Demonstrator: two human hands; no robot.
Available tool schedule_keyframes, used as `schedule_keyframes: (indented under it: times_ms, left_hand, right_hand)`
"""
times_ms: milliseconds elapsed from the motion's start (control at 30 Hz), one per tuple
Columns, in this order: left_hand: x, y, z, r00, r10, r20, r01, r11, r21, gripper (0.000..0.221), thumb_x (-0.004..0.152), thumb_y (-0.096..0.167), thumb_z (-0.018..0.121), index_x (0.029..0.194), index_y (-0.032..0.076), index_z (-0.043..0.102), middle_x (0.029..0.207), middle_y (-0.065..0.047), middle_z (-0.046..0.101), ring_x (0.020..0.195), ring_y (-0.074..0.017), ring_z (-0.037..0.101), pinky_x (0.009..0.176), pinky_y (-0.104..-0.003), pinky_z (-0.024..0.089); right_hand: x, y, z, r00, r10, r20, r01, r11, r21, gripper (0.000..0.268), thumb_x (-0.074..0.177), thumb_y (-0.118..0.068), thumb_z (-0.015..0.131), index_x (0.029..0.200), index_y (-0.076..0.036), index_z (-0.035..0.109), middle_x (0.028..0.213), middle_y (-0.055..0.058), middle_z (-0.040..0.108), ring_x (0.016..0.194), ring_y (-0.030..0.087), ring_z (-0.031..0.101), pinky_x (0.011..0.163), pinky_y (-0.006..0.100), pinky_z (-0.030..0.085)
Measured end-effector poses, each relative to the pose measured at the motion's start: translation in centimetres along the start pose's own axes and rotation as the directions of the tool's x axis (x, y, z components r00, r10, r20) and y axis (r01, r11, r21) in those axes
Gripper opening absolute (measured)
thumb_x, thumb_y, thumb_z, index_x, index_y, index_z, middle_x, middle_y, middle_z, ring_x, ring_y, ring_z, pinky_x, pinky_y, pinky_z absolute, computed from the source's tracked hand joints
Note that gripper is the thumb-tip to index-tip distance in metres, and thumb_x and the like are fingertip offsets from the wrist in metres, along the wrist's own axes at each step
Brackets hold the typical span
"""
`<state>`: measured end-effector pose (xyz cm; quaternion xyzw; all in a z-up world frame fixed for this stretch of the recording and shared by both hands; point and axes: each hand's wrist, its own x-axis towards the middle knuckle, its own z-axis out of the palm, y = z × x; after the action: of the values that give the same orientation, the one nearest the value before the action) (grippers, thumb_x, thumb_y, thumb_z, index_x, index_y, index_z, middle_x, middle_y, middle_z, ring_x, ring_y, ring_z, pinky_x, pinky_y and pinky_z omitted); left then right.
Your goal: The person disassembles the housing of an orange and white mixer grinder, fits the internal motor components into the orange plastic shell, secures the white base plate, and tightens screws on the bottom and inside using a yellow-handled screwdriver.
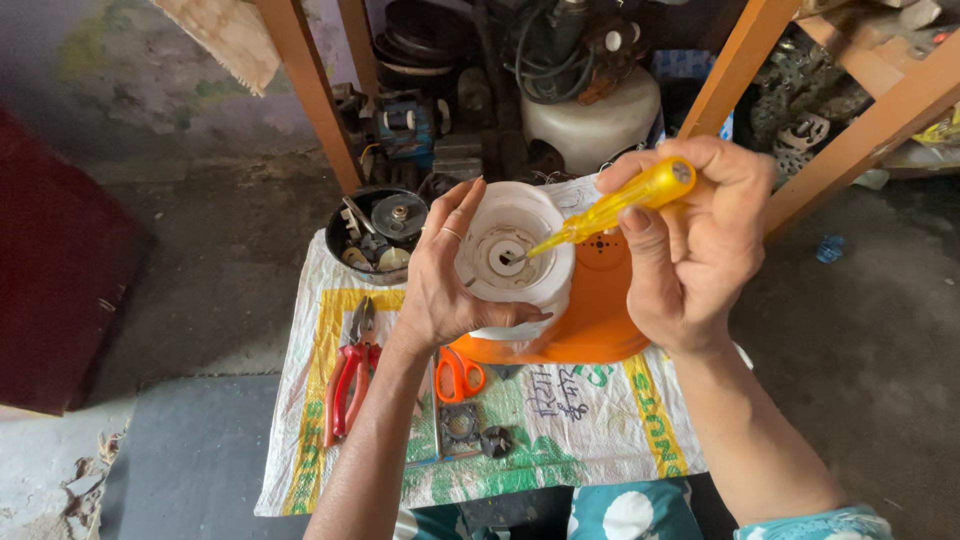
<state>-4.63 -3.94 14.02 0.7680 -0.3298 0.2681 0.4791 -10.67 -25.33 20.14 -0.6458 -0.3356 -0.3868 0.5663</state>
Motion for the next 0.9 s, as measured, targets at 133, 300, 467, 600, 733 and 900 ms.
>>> schedule_keyframes:
  times_ms: [133, 300, 467, 600, 733, 900]
  left_hand:
    - [0.1, -0.2, -0.1, 1.0, -0.001, 0.005, 0.001, 1.0, 0.015, 0.132, 0.044, 0.043, 0.1, 0.152, -0.007, 0.044, 0.152, -0.024, 0.049, 0.141, -0.0372, 0.054, 0.117, -0.045, 0.048]
    - [0.1, -0.3, 0.2, 1.0, 0.002, 0.011, -0.001, 1.0, -0.016, 0.134, 0.044, 0.046, 0.101, 0.153, -0.006, 0.043, 0.153, -0.025, 0.047, 0.142, -0.0375, 0.054, 0.117, -0.044, 0.049]
    - [-0.1, -0.5, 0.1, 1.0, 0.01, 0.012, -0.01, 1.0, -0.004, 0.134, 0.045, 0.047, 0.102, 0.154, -0.006, 0.044, 0.154, -0.025, 0.046, 0.142, -0.0377, 0.054, 0.117, -0.044, 0.05]
    - [0.2, -1.3, 0.5, 1.0, -0.018, 0.001, 0.018, 0.999, -0.036, 0.134, 0.045, 0.046, 0.101, 0.154, -0.005, 0.043, 0.153, -0.023, 0.047, 0.14, -0.0363, 0.056, 0.116, -0.043, 0.051]
    - [1.7, -2.9, 1.4, 1.0, -0.016, -0.025, 0.016, 1.0, -0.002, 0.122, 0.056, 0.042, 0.099, 0.155, -0.005, 0.044, 0.153, -0.022, 0.05, 0.14, -0.034, 0.058, 0.117, -0.041, 0.05]
    - [1.5, -4.5, 2.0, 0.997, -0.049, -0.063, 0.044, 0.996, -0.082, 0.1, 0.07, 0.042, 0.085, 0.151, -0.005, 0.048, 0.143, -0.021, 0.054, 0.132, -0.0324, 0.06, 0.112, -0.039, 0.049]
  right_hand:
    - [1.0, 0.5, 0.0, 1.0, -0.001, 0.026, 0.001, 1.0, 0.006, 0.037, 0.114, -0.013, 0.064, 0.134, -0.001, 0.036, 0.116, 0.019, 0.064, 0.097, 0.015, 0.061, 0.091, 0.025, 0.052]
    - [2.0, 0.8, 0.7, 0.988, -0.049, 0.148, 0.066, 0.992, -0.107, 0.032, 0.115, -0.012, 0.06, 0.135, -0.002, 0.038, 0.115, 0.014, 0.065, 0.101, 0.014, 0.065, 0.095, 0.026, 0.055]
    - [1.1, 2.0, 2.3, 0.929, 0.03, 0.37, 0.06, 0.971, -0.231, 0.026, 0.113, -0.017, 0.059, 0.127, -0.002, 0.043, 0.113, 0.012, 0.066, 0.106, 0.017, 0.067, 0.097, 0.031, 0.054]
    - [1.0, 3.5, 2.3, 0.923, 0.239, 0.301, -0.24, 0.97, -0.033, 0.021, 0.114, -0.022, 0.048, 0.123, -0.003, 0.046, 0.104, 0.009, 0.069, 0.098, 0.019, 0.069, 0.092, 0.031, 0.056]
    - [-0.4, 3.2, 4.5, 0.947, 0.125, 0.295, -0.075, 0.982, -0.176, 0.018, 0.111, -0.019, 0.054, 0.118, -0.003, 0.05, 0.103, 0.013, 0.064, 0.096, 0.029, 0.067, 0.086, 0.034, 0.054]
    - [0.8, 3.3, 7.3, 0.966, 0.144, 0.213, -0.084, 0.959, -0.269, 0.016, 0.108, -0.016, 0.062, 0.117, -0.005, 0.054, 0.1, 0.013, 0.064, 0.091, 0.033, 0.07, 0.081, 0.038, 0.055]
